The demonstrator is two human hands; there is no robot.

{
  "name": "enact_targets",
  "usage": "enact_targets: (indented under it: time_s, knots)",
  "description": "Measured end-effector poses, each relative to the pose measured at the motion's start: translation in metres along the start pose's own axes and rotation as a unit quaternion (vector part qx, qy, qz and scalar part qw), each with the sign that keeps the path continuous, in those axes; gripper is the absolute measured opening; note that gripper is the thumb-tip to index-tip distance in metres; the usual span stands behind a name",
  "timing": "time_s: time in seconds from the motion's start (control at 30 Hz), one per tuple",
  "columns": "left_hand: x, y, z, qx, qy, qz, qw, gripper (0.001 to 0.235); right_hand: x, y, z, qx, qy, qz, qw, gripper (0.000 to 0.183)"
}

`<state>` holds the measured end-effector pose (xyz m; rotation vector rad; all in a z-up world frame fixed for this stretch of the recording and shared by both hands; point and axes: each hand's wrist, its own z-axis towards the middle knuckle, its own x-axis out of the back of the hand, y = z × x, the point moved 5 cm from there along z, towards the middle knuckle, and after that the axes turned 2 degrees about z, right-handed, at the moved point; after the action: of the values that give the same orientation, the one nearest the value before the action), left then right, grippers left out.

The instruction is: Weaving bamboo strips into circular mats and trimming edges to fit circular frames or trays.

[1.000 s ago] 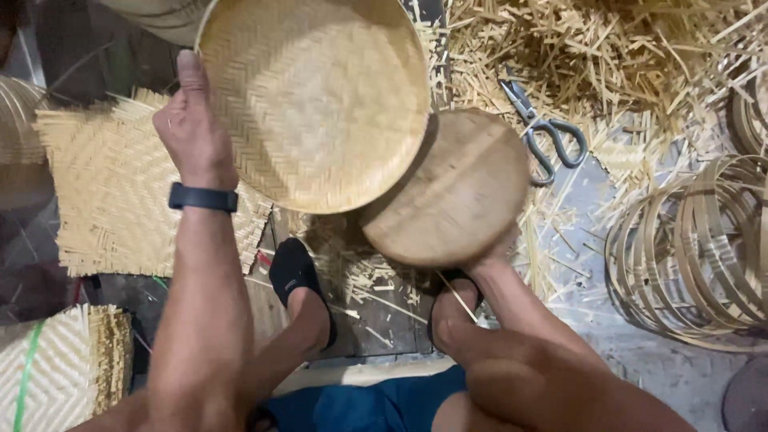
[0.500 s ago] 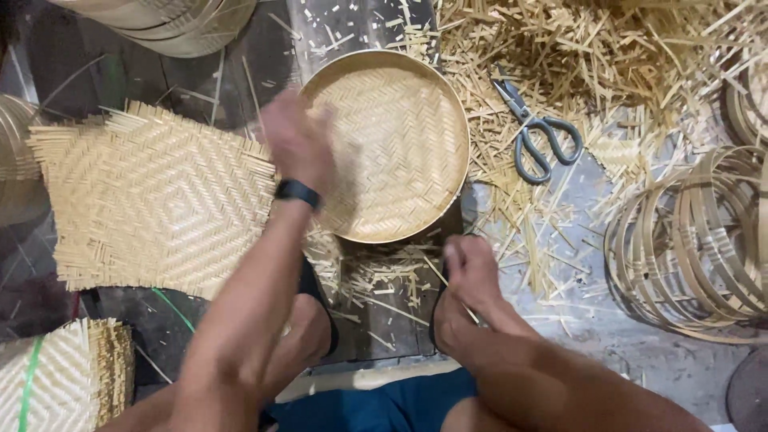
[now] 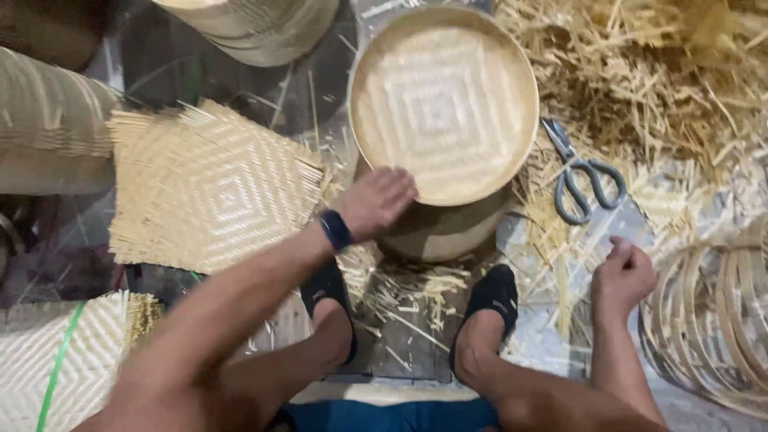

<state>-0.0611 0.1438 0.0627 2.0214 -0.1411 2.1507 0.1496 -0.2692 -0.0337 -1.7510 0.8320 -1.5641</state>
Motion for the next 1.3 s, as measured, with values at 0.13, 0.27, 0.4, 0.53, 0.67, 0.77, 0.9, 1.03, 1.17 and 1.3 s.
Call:
enact_targets:
  time_s: [0.13,0.27,0.4,0.53,0.67,0.77,0.9,1.03,1.17,1.3]
  knots:
    - [0.083,-0.114,0.016,-0.017,0.042,0.100,0.994,0.023,-0.017,0.005,-0.033,0.131,-0.009,-0.071,0.989,0.026]
    - [0.134,-0.228,0.008,0.126,0.185,0.173,0.959,0.029,-0.038,0.016,-0.059,0.005,-0.131,-0.054,0.990,0.032]
    - [0.127,-0.306,-0.011,0.258,0.198,0.188,0.927,0.042,-0.043,0.019,-0.065,-0.031,-0.189,-0.081,0.978,0.034]
    - [0.103,-0.325,-0.021,0.289,0.191,0.158,0.925,0.031,-0.044,0.011,-0.072,-0.071,-0.207,-0.102,0.971,0.034]
    - [0.096,-0.327,-0.022,0.317,0.179,0.093,0.927,0.020,-0.053,-0.005,-0.084,-0.059,-0.232,-0.081,0.968,0.032]
    - [0.091,-0.332,-0.025,0.328,0.164,0.082,0.927,0.020,-0.062,-0.021,-0.096,-0.036,-0.254,-0.090,0.962,0.030]
    - [0.093,-0.328,-0.026,0.328,0.194,0.075,0.921,0.022,-0.072,-0.034,-0.105,0.001,-0.273,-0.055,0.961,0.028]
    - [0.095,-0.321,-0.028,0.349,0.209,0.070,0.911,0.022,-0.076,-0.045,-0.111,-0.002,-0.302,-0.051,0.952,0.027]
    - [0.094,-0.321,-0.032,0.340,0.184,0.113,0.915,0.024,-0.079,-0.037,-0.111,-0.023,-0.309,-0.059,0.949,0.027]
    - [0.092,-0.325,-0.032,0.330,0.142,0.146,0.922,0.021,-0.078,-0.046,-0.110,0.008,-0.313,-0.073,0.947,0.027]
